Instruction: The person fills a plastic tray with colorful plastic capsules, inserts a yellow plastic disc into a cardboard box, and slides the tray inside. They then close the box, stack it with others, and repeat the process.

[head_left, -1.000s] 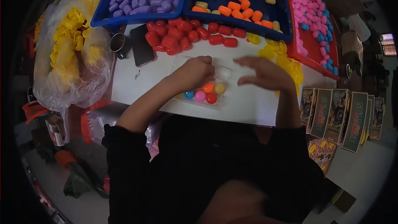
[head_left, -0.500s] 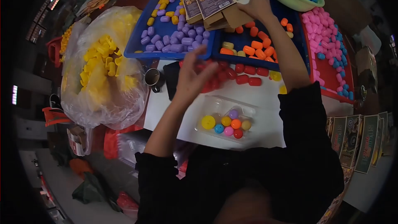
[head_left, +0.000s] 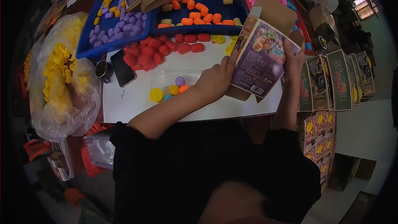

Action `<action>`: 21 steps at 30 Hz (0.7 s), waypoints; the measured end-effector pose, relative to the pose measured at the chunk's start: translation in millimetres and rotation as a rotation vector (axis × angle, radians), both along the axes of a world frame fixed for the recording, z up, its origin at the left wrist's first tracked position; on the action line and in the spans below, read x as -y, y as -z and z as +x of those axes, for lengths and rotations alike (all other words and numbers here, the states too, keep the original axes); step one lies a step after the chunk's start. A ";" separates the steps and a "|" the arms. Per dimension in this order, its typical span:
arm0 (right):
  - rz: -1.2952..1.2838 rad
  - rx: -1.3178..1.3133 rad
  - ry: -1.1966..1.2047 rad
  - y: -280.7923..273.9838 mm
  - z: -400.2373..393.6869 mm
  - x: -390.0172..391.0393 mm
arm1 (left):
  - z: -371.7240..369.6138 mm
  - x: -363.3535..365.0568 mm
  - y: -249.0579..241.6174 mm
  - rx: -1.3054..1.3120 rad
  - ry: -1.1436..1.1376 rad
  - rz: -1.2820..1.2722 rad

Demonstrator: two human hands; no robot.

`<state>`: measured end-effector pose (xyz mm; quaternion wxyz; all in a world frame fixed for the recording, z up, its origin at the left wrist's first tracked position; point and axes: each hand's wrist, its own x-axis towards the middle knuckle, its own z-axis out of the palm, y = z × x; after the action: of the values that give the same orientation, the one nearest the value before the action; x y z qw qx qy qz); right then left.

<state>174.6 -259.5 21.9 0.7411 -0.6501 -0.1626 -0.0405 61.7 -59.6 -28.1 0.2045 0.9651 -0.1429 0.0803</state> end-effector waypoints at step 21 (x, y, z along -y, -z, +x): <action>-0.875 0.598 -0.368 -40.9 -91.6 5.3 | -14.3 -23.2 -13.6 0.168 0.287 -0.679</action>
<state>83.0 -264.8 62.8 0.3187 -0.8182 -0.4781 -0.0217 47.4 -36.4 -14.6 0.5096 0.8024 -0.2582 0.1726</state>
